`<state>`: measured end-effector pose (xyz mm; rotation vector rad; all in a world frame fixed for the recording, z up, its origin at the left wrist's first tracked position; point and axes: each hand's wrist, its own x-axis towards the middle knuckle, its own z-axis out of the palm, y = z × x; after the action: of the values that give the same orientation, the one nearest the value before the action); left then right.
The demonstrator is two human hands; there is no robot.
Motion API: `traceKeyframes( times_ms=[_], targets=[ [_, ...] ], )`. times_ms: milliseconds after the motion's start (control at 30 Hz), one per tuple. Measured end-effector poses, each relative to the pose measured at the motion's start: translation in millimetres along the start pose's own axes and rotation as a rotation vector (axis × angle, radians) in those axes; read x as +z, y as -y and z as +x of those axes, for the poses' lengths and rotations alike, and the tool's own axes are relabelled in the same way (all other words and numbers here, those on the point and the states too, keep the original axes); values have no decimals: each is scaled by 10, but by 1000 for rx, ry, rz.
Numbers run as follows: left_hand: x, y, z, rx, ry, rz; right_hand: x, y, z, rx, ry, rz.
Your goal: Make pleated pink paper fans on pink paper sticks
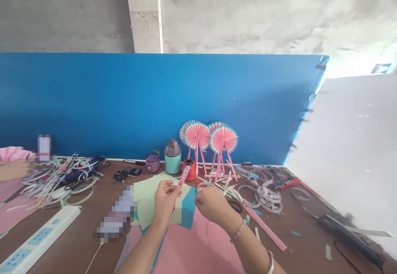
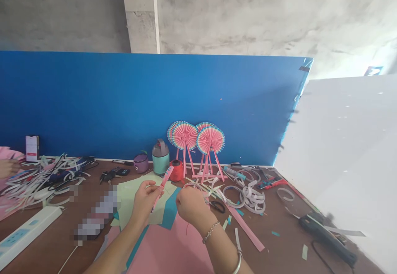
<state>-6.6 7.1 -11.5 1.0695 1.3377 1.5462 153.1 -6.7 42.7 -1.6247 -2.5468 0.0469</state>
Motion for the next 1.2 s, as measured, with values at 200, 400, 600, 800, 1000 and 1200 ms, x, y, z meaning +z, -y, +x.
traceKeyframes(
  times_ms=[200,400,600,800,1000,1200],
  targets=[
    [-11,-6,-11,39,16,83,-18,-62,-16,-55,-79,44],
    [-53,-11,-21,240,-43,360,-145,68,-118,-65,-139,61],
    [-70,-15,-30,529,113,694,-245,87,-159,-130,-289,154],
    [-60,-96,-99,744,394,849,-229,-34,-109,-201,-414,336],
    [-49,-190,-227,794,478,837,-272,-193,-91,-189,-440,544],
    [-46,-313,-365,873,601,840,-353,-276,-101,-119,-384,658]
  ],
)
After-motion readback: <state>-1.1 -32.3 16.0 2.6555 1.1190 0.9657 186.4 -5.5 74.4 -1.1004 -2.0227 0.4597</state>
